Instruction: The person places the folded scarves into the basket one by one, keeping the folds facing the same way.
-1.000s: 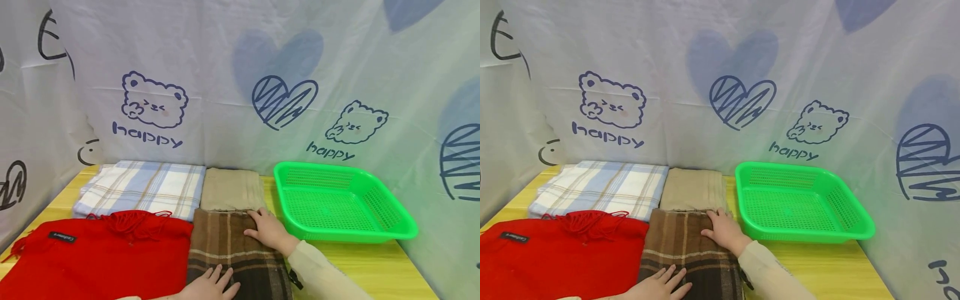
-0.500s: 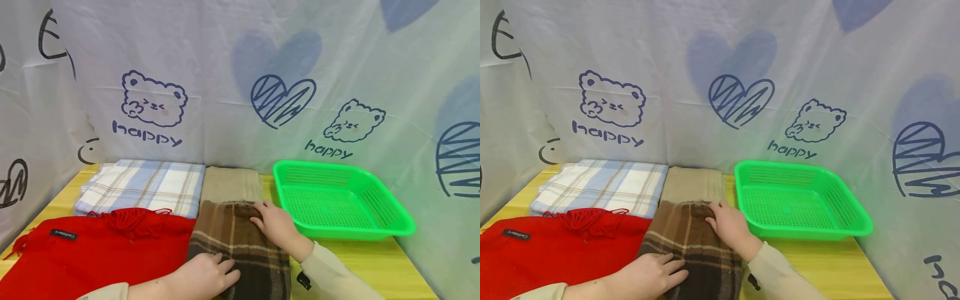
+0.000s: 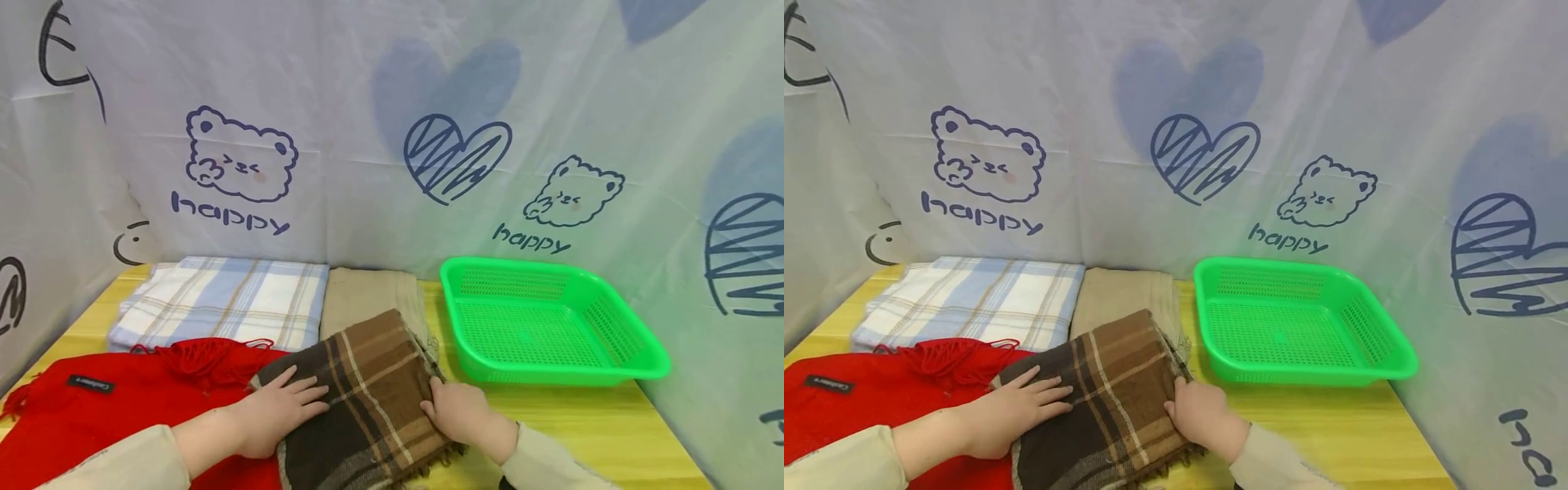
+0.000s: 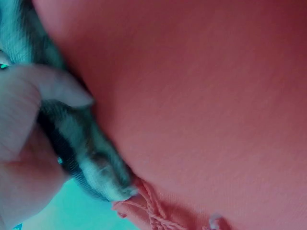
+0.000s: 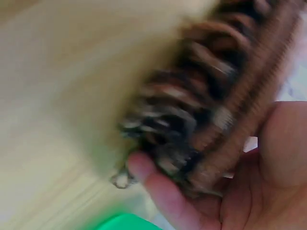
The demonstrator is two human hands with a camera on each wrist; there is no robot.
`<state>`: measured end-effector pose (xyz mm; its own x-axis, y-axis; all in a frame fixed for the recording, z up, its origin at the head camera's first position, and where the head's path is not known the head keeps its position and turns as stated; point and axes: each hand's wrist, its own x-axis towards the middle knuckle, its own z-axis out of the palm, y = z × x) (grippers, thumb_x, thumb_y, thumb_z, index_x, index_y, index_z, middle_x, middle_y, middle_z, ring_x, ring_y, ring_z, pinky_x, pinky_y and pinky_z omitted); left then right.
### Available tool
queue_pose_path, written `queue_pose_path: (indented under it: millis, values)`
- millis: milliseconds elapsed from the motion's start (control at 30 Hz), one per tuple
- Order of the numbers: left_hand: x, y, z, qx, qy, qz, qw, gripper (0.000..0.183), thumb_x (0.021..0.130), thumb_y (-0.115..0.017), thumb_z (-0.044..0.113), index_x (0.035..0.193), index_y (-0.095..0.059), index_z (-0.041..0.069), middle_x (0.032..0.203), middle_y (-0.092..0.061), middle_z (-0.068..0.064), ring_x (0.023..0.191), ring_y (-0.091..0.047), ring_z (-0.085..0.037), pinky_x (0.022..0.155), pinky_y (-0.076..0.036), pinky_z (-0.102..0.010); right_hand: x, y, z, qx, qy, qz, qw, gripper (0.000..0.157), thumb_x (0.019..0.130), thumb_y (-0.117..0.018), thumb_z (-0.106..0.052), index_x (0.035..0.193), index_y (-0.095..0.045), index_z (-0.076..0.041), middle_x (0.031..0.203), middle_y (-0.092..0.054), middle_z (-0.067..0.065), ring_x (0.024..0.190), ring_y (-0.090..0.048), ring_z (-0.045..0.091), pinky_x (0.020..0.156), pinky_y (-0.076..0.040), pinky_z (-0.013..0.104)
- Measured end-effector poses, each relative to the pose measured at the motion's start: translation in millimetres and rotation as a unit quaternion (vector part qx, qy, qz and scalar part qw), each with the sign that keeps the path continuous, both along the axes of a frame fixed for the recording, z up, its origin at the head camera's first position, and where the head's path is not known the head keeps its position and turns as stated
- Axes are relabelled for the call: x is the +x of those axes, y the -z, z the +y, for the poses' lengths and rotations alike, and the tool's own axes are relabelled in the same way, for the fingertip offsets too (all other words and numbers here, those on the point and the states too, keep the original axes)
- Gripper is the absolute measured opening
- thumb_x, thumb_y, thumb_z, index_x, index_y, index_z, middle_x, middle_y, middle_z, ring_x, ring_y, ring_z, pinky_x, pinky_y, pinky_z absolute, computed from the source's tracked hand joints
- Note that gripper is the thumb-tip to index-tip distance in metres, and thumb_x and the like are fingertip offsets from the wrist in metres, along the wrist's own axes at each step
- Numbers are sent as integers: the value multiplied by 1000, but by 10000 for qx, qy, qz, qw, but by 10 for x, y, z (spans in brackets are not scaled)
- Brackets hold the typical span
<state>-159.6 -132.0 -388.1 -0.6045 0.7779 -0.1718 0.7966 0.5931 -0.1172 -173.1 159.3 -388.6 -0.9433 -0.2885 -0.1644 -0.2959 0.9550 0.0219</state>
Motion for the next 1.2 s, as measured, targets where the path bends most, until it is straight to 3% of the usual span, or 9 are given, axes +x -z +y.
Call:
queue_pose_path:
  millis: [100,233,400,667,833,967,1033,1133,1200]
  values:
    - [8,52,-30,-308,-475,-1008,9933,83,72,-74,28,145,-33,30,153,-28,4,143,-24,-23,115,-18,-50,-3,85,-7,382,-104,445,9982,52,89,-57,-44,120,-57,-2,90,-65,12,63,-60,24,45,-47,35]
    - [-11,173,-103,252,63,-1513,9881,88,79,-53,68,150,-11,36,158,-10,2,146,-10,-27,116,-4,-53,-56,109,-44,-195,-489,1279,9904,65,85,-60,-51,130,-50,-6,118,-56,18,90,-60,34,53,-51,38]
    - [83,185,-46,403,465,-1209,9907,84,82,-49,68,150,-12,35,158,-16,-1,144,-17,-30,115,-13,-54,-139,238,-122,-898,-722,511,9920,71,90,-50,-53,147,-30,-17,147,-30,24,117,-46,50,75,-51,54]
    - [117,188,78,225,950,214,9950,63,84,-68,27,141,-41,28,141,-49,0,127,-50,-23,104,-41,-38,-181,401,-204,-790,-1275,1754,9730,44,88,-64,-29,128,-56,-12,110,-50,17,82,-58,25,58,-51,28]
    - [50,57,93,472,1765,1865,9653,47,84,-66,20,129,-56,27,127,-61,3,115,-59,-17,98,-46,-32,-138,296,-209,-1021,-1416,2287,9577,30,87,-60,-2,116,-61,-10,98,-47,11,61,-47,13,42,-35,19]
    - [-62,-72,24,620,1918,2634,9434,49,79,-72,22,126,-59,27,128,-60,3,120,-55,-16,101,-43,-35,-26,184,-177,-1023,-1089,2851,9468,25,84,-65,-5,109,-62,-9,95,-49,11,60,-48,14,37,-27,17]
    - [-102,-87,-32,655,1638,2318,9566,51,77,-74,19,125,-60,27,129,-59,3,122,-53,-18,103,-41,-39,24,158,-144,-854,-850,2710,9550,25,84,-68,-13,107,-62,-8,96,-51,12,62,-51,16,37,-29,19]
    - [-99,-60,-117,865,726,779,9905,53,79,-70,6,126,-59,27,134,-55,-1,127,-46,-26,105,-35,-50,59,158,-67,-712,-451,1801,9800,35,85,-68,-26,112,-60,-6,100,-53,15,62,-55,20,39,-37,25]
    - [-64,-33,-149,1366,-95,-307,9901,56,78,-62,-6,125,-59,26,137,-51,-5,130,-40,-33,105,-30,-58,46,175,2,-771,-150,1077,9911,45,86,-66,-33,119,-56,-4,103,-53,17,64,-56,22,43,-41,30]
